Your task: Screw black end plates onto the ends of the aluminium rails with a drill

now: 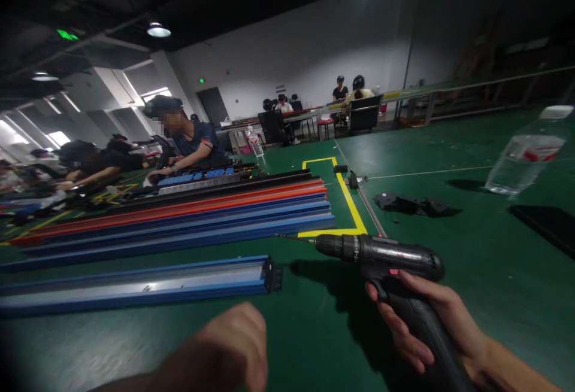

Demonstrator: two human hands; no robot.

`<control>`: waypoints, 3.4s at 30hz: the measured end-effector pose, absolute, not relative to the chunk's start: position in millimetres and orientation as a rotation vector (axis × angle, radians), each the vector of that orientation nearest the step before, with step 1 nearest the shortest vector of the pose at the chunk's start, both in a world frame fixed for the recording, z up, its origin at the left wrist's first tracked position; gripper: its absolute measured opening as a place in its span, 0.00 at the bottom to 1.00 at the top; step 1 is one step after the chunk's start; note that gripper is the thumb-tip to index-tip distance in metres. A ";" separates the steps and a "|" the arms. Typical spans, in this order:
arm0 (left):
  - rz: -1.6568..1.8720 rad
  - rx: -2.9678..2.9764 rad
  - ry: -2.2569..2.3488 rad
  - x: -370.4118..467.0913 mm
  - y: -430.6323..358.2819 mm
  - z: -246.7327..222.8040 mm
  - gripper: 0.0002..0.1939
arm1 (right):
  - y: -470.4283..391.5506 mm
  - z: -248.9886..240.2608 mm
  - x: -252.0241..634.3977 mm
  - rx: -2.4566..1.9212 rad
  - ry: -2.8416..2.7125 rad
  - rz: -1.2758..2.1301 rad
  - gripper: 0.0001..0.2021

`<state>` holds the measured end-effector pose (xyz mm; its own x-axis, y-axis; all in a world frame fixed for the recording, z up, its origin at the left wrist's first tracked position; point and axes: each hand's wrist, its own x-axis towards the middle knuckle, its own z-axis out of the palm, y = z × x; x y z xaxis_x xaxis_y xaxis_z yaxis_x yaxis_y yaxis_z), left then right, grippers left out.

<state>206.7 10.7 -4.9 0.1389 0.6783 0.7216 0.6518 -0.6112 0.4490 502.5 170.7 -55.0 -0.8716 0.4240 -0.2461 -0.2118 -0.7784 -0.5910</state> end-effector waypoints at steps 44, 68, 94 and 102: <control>1.468 2.210 1.752 162.1 53.5 -42.6 0.08 | 154.2 -55.7 504.7 -0.490 -0.832 2.763 0.20; 1.446 1.774 1.656 156.4 57.9 -40.7 0.20 | 155.1 -49.5 503.3 -0.561 -0.855 2.729 0.18; 0.590 2.251 1.028 101.2 116.6 -27.4 0.16 | 180.2 -51.5 515.7 -0.596 -0.846 2.868 0.12; 0.612 2.192 1.039 101.4 116.4 -29.0 0.13 | 177.6 -43.9 510.6 -0.694 -0.855 2.860 0.12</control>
<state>101.4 116.4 -29.0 0.5811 0.8020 0.1381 0.5101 -0.4912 0.7060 510.6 177.6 -43.9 -0.8946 0.1975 -0.4009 0.0549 -0.8417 -0.5372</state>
